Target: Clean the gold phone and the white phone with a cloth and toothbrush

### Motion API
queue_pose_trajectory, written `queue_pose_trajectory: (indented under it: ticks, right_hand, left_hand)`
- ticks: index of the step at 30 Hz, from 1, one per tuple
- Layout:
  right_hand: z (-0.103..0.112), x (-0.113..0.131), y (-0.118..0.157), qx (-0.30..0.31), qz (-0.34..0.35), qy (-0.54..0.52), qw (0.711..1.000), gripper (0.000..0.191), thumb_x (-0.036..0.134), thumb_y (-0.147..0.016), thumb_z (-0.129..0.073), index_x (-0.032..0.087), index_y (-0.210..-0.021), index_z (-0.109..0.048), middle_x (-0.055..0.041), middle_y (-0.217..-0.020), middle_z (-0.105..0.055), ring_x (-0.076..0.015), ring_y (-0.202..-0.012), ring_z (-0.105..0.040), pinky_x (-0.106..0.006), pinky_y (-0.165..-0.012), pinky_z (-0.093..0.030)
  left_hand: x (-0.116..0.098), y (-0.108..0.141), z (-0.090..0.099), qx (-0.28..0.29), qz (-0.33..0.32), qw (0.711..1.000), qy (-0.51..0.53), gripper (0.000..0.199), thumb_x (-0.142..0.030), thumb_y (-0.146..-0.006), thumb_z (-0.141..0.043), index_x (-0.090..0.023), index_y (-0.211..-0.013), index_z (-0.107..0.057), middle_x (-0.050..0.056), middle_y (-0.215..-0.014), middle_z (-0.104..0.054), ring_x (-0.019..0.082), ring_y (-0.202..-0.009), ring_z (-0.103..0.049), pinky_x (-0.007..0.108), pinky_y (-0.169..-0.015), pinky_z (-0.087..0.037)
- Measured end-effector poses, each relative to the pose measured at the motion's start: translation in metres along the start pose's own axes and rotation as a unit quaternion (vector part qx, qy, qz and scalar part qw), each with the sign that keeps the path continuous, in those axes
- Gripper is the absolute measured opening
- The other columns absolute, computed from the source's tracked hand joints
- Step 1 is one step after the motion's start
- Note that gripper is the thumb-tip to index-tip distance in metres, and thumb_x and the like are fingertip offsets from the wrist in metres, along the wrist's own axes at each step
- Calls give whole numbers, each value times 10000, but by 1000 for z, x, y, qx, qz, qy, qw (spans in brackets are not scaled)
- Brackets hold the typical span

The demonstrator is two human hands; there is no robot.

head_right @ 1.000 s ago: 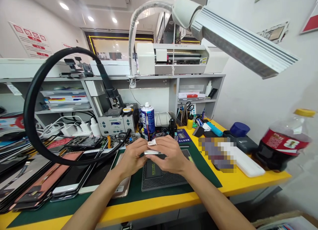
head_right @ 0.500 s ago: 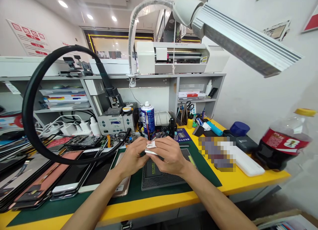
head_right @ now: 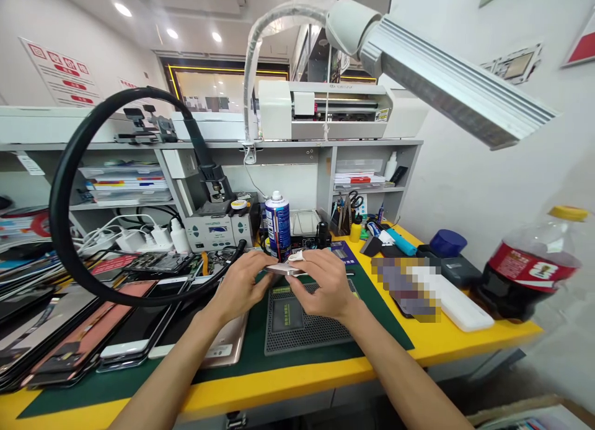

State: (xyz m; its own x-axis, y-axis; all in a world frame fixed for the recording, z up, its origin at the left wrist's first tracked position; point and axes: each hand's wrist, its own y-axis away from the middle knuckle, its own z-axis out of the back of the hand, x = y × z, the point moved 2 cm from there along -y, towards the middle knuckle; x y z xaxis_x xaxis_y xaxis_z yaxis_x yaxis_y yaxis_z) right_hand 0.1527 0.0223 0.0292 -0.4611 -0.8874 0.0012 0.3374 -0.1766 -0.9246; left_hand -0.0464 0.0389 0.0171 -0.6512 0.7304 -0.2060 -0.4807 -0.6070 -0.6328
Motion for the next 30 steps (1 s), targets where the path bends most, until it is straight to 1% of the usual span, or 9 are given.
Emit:
queue_pose_trajectory:
  ticks: [3,6,13,18,22,25,28,30]
  right_hand:
    - [0,-5,3,32,-9,14,999,207,179,-793,-713,185,-998,-687,-93,-914,-759,-250,-841,-701,-383,-715,-526]
    - [-1,-7,4,50,-8,12,999,199,172,-804,-712,181,-1000,-681,-84,-921,-756,-240,-851,-694,-372,-716,-508]
    - [-3,-6,3,53,0,17,998,198,202,-808,-725,169,-1000,-687,-88,-899,-748,-242,-842,-686,-369,-707,-491]
    - [-3,-6,4,60,8,16,998,155,162,-842,-695,182,-996,-694,-81,-914,-761,-237,-845,-697,-362,-712,-499]
    - [-3,-8,4,56,7,-1,998,162,141,-858,-684,180,-1015,-696,-89,-952,-769,-237,-876,-712,-358,-726,-516]
    - [-2,-8,4,44,1,-15,999,170,132,-864,-682,176,-1027,-701,-98,-966,-774,-238,-895,-721,-356,-736,-534]
    - [-2,-8,3,24,3,-23,999,197,118,-857,-693,177,-1044,-703,-103,-972,-777,-239,-905,-728,-356,-745,-552]
    - [-2,-7,3,8,7,-24,1000,231,104,-848,-699,174,-1069,-701,-112,-993,-775,-241,-920,-729,-358,-756,-563]
  left_hand:
    - [-1,-1,2,-7,-20,1000,-21,162,-187,-964,-481,-166,-1028,-628,83,-992,-688,238,-948,-565,387,-845,-451]
    - [-2,-1,2,-10,-31,999,-33,166,-187,-968,-473,-172,-1024,-628,76,-1002,-690,234,-942,-563,390,-850,-447]
    - [-1,-1,3,-22,-28,997,-68,166,-170,-954,-487,-167,-1040,-629,86,-1029,-689,246,-963,-554,392,-835,-445]
    - [0,-1,4,-34,-18,998,-59,174,-181,-957,-484,-180,-1054,-629,82,-1027,-687,247,-968,-550,398,-843,-440]
    - [1,-1,6,-50,20,999,3,173,-218,-935,-526,-186,-1076,-621,89,-1012,-662,249,-983,-556,398,-853,-453]
    - [3,-1,11,-59,87,991,81,242,-266,-892,-602,-199,-1124,-593,96,-1079,-638,254,-1029,-569,404,-881,-465]
    - [7,-1,17,-61,165,965,194,383,-330,-856,-672,-221,-1201,-548,92,-1193,-619,251,-1084,-585,416,-944,-462]
    - [9,-1,18,-42,206,933,293,415,-370,-854,-685,-229,-1220,-549,86,-1207,-625,251,-1091,-601,419,-964,-467]
